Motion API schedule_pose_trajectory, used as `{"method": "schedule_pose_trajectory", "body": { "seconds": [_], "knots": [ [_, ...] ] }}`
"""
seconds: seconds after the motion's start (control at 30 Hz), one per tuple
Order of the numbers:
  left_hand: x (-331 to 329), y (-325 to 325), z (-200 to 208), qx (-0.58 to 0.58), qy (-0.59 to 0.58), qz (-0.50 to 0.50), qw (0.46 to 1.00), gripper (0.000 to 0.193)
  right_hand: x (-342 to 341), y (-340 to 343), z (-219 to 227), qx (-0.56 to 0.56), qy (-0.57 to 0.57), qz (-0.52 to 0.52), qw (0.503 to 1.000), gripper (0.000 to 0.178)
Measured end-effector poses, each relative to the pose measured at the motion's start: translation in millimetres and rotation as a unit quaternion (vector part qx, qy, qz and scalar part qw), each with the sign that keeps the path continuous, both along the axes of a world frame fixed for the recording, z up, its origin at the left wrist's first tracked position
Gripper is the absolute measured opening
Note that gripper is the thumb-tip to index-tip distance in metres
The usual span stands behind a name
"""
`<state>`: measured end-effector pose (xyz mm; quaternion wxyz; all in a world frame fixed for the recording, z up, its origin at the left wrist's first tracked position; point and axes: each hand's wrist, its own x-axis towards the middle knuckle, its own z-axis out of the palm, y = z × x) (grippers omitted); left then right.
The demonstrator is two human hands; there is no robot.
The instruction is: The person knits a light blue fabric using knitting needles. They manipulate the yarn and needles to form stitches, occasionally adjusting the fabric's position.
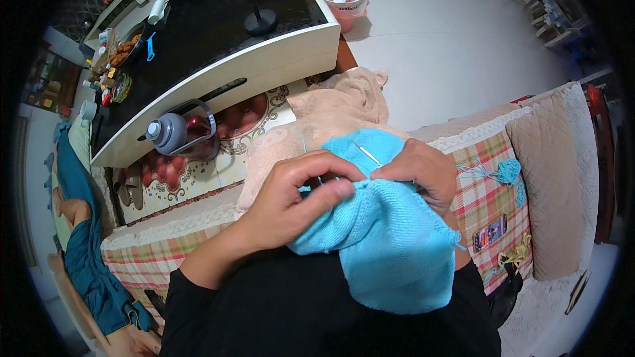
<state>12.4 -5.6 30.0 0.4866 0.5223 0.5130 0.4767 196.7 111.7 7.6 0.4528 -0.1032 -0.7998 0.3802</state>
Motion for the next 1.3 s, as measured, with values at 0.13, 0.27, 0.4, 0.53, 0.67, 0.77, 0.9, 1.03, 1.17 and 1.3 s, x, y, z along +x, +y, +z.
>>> {"method": "schedule_pose_trajectory", "body": {
  "seconds": [0.13, 0.27, 0.4, 0.53, 0.67, 0.77, 0.9, 1.03, 1.17, 1.3],
  "knots": [
    [10, 8, -3, 0.079, 0.046, 0.059, 0.994, 0.012, 0, 2, 0, 0.015, -0.008, -0.011, 1.000, 0.021],
    [14, 8, -2, 0.060, 0.026, 0.070, 0.995, 0.016, -3, 0, -1, 0.022, 0.010, -0.026, 0.999, 0.022],
    [18, 8, 3, 0.024, -0.065, 0.083, 0.994, 0.022, -6, -5, -4, -0.034, 0.027, -0.039, 0.998, 0.019],
    [8, 15, -10, -0.061, -0.262, 0.064, 0.961, 0.024, -6, -11, -17, -0.072, 0.070, -0.111, 0.989, 0.017],
    [4, 15, -12, -0.105, -0.312, 0.069, 0.942, 0.024, 3, 10, -5, 0.166, -0.043, -0.116, 0.978, 0.018],
    [4, 16, -10, -0.124, -0.308, 0.089, 0.939, 0.022, -4, 6, 2, 0.204, -0.050, -0.184, 0.960, 0.021],
    [5, 16, -5, -0.104, -0.305, 0.087, 0.943, 0.027, -4, 3, -1, 0.183, -0.057, -0.193, 0.962, 0.025],
    [0, 14, -11, -0.110, -0.310, 0.066, 0.942, 0.030, 1, -1, -2, 0.175, -0.074, -0.204, 0.960, 0.028],
    [-3, 14, -13, -0.130, -0.330, 0.049, 0.934, 0.028, 3, -4, 1, 0.160, -0.064, -0.193, 0.966, 0.031],
    [2, 14, -13, -0.143, -0.346, 0.076, 0.924, 0.023, 4, -2, -3, 0.180, -0.054, -0.181, 0.965, 0.033]
  ]
}}
